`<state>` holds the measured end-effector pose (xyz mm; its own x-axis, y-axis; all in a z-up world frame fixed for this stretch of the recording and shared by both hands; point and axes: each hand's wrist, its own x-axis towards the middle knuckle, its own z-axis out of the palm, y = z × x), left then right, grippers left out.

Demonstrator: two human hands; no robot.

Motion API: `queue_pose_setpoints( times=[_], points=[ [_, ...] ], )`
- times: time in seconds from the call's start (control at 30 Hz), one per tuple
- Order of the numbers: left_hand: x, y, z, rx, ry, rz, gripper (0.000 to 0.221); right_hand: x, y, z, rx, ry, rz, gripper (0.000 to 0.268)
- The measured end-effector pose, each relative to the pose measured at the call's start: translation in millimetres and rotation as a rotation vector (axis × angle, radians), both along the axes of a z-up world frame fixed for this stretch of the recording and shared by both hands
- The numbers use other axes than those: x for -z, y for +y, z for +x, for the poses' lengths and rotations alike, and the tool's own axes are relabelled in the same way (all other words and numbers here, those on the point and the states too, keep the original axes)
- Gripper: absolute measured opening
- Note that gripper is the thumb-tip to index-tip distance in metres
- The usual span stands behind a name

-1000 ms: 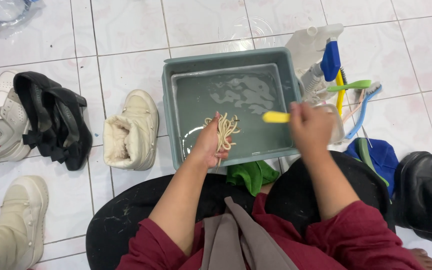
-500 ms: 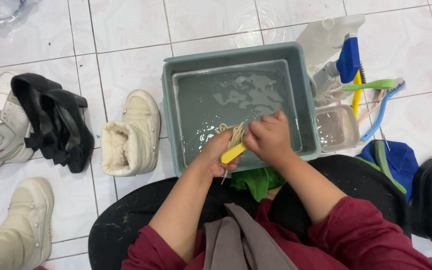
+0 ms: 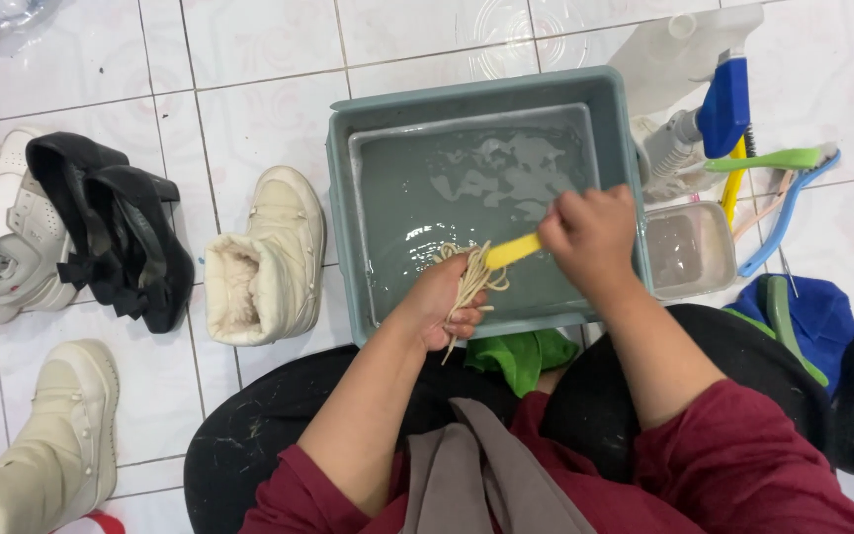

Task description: The person is cleaning a bundle of boot laces by scrubbing them with a small brush in a basin of soapy water while sitting on the floor.

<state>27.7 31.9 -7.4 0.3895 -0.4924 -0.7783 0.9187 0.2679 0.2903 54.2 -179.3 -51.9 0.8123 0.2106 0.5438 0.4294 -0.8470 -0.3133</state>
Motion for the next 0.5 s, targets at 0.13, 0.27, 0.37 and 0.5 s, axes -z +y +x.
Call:
queue_pose_setpoints(
  times=[0.13, 0.27, 0.37, 0.5],
  points=[
    [-6.7, -1.5, -0.3, 0.017, -0.03, 0.044, 0.039, -4.5, 33.5, -12.9, -0.238, -0.071, 0.056, 0.024],
    [-5.6, 3.8, 0.0, 0.001, -0.044, 0.037, 0.039, 3.0, 1.8, 1.1, -0.074, 0.004, -0.009, 0.025],
    [-1.5, -2.2, 4.3, 0.019, -0.072, 0.046, 0.039, -8.2, 29.4, -9.1, -0.138, -0.028, 0.021, 0.026],
    [6.9, 6.0, -0.3, 0.028, -0.076, 0.048, 0.042, 17.8, 5.0, 3.7, -0.081, 0.062, -0.026, 0.026]
  ],
)
